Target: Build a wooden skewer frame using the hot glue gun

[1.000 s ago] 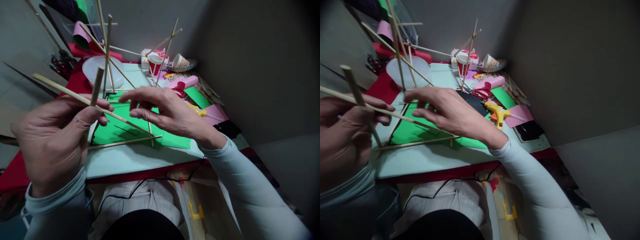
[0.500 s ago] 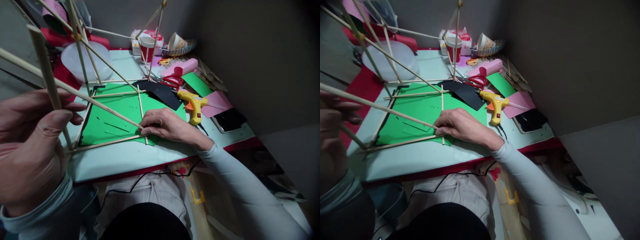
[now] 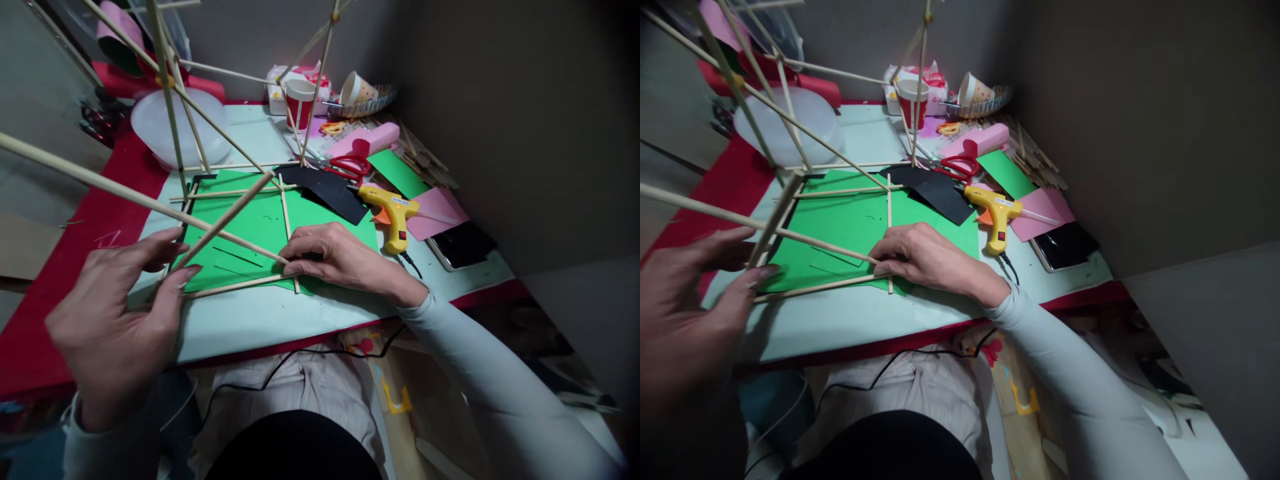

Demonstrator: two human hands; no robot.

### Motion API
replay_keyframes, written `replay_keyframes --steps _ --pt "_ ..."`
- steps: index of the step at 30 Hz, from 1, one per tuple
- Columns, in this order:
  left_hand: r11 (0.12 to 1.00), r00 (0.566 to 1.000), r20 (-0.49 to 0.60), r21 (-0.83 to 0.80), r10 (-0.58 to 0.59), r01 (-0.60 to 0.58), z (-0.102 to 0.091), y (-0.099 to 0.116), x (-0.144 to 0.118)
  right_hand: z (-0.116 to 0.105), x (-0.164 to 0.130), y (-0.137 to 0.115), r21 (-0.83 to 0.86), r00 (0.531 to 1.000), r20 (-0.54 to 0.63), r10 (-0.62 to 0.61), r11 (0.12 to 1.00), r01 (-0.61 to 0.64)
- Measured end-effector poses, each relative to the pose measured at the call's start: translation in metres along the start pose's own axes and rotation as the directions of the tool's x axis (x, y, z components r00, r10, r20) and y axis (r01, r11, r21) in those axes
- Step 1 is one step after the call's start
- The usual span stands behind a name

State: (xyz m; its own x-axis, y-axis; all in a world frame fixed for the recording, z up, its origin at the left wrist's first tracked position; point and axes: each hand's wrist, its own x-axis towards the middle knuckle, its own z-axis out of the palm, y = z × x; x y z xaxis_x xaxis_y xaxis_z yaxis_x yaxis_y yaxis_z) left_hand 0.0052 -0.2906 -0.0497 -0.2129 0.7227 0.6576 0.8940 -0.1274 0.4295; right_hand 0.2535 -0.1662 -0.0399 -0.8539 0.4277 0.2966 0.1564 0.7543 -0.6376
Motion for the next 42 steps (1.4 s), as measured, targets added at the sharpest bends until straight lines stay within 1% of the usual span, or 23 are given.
replay_keyframes --steps 2,5,7,11,12,14,15,17,19,20,23,26,28,33,39,42 --pt "0.995 0.996 -0.058 0.074 0.065 -0.061 0.000 0.001 -0.002 0.000 0.000 -0.001 0.006 1.000 0.005 -0.004 1.000 0.004" --pt "0.982 0.986 -0.129 0.170 0.105 -0.082 0.002 0.002 -0.006 0.000 0.000 -0.002 0.016 1.000 0.012 -0.017 1.000 0.017" --pt "0.983 0.988 -0.132 0.174 0.082 -0.058 0.004 0.005 -0.007 0.000 0.000 -0.002 0.014 1.000 0.012 -0.016 1.000 0.016" --pt "0.989 0.989 -0.141 0.131 -0.046 0.064 0.007 0.010 -0.008 0.000 0.000 -0.002 0.010 1.000 0.008 -0.009 1.000 0.009" --pt "0.991 0.990 -0.139 0.125 -0.037 0.054 0.008 0.010 -0.009 0.000 0.001 -0.002 0.013 1.000 0.008 -0.013 1.000 0.012" --pt "0.991 0.992 -0.109 0.127 0.058 -0.044 0.009 0.009 -0.013 0.001 0.001 -0.002 0.025 1.000 0.008 -0.008 1.000 0.008" --pt "0.983 0.989 -0.065 0.134 0.135 -0.125 0.009 0.007 -0.016 0.002 0.001 -0.002 0.031 1.000 0.003 -0.009 0.999 0.009" --pt "0.955 0.965 0.041 0.138 0.258 -0.261 0.009 0.003 -0.022 0.002 0.001 -0.001 0.040 1.000 -0.010 -0.014 0.999 0.015" --pt "0.934 0.938 0.126 0.118 0.322 -0.336 0.011 0.000 -0.028 0.003 0.001 0.000 0.033 0.999 -0.022 -0.026 0.999 0.027" --pt "0.930 0.930 0.152 0.103 0.335 -0.352 0.012 -0.001 -0.031 0.003 0.001 0.000 0.029 0.999 -0.023 -0.028 0.999 0.029" --pt "0.932 0.920 0.200 0.065 0.338 -0.357 0.015 0.000 -0.033 0.003 0.001 0.001 0.042 1.000 -0.021 -0.001 0.999 0.002" --pt "0.919 0.896 0.250 0.051 0.366 -0.390 0.017 0.004 -0.031 0.004 0.001 0.003 0.119 0.999 -0.012 0.045 0.992 -0.044" --pt "0.915 0.889 0.259 0.039 0.378 -0.401 0.017 0.007 -0.028 0.005 0.002 0.003 0.182 0.996 -0.010 0.085 0.980 -0.081" --pt "0.929 0.907 0.217 0.002 0.362 -0.371 0.018 0.014 -0.025 0.008 0.004 0.004 0.268 0.989 -0.008 0.150 0.953 -0.142" --pt "0.933 0.909 0.230 0.007 0.348 -0.359 0.018 0.014 -0.026 0.008 0.005 0.005 0.264 0.991 -0.018 0.132 0.957 -0.123" --pt "0.936 0.912 0.226 0.004 0.343 -0.353 0.019 0.015 -0.025 0.007 0.005 0.003 0.263 0.988 -0.026 0.150 0.955 -0.138"
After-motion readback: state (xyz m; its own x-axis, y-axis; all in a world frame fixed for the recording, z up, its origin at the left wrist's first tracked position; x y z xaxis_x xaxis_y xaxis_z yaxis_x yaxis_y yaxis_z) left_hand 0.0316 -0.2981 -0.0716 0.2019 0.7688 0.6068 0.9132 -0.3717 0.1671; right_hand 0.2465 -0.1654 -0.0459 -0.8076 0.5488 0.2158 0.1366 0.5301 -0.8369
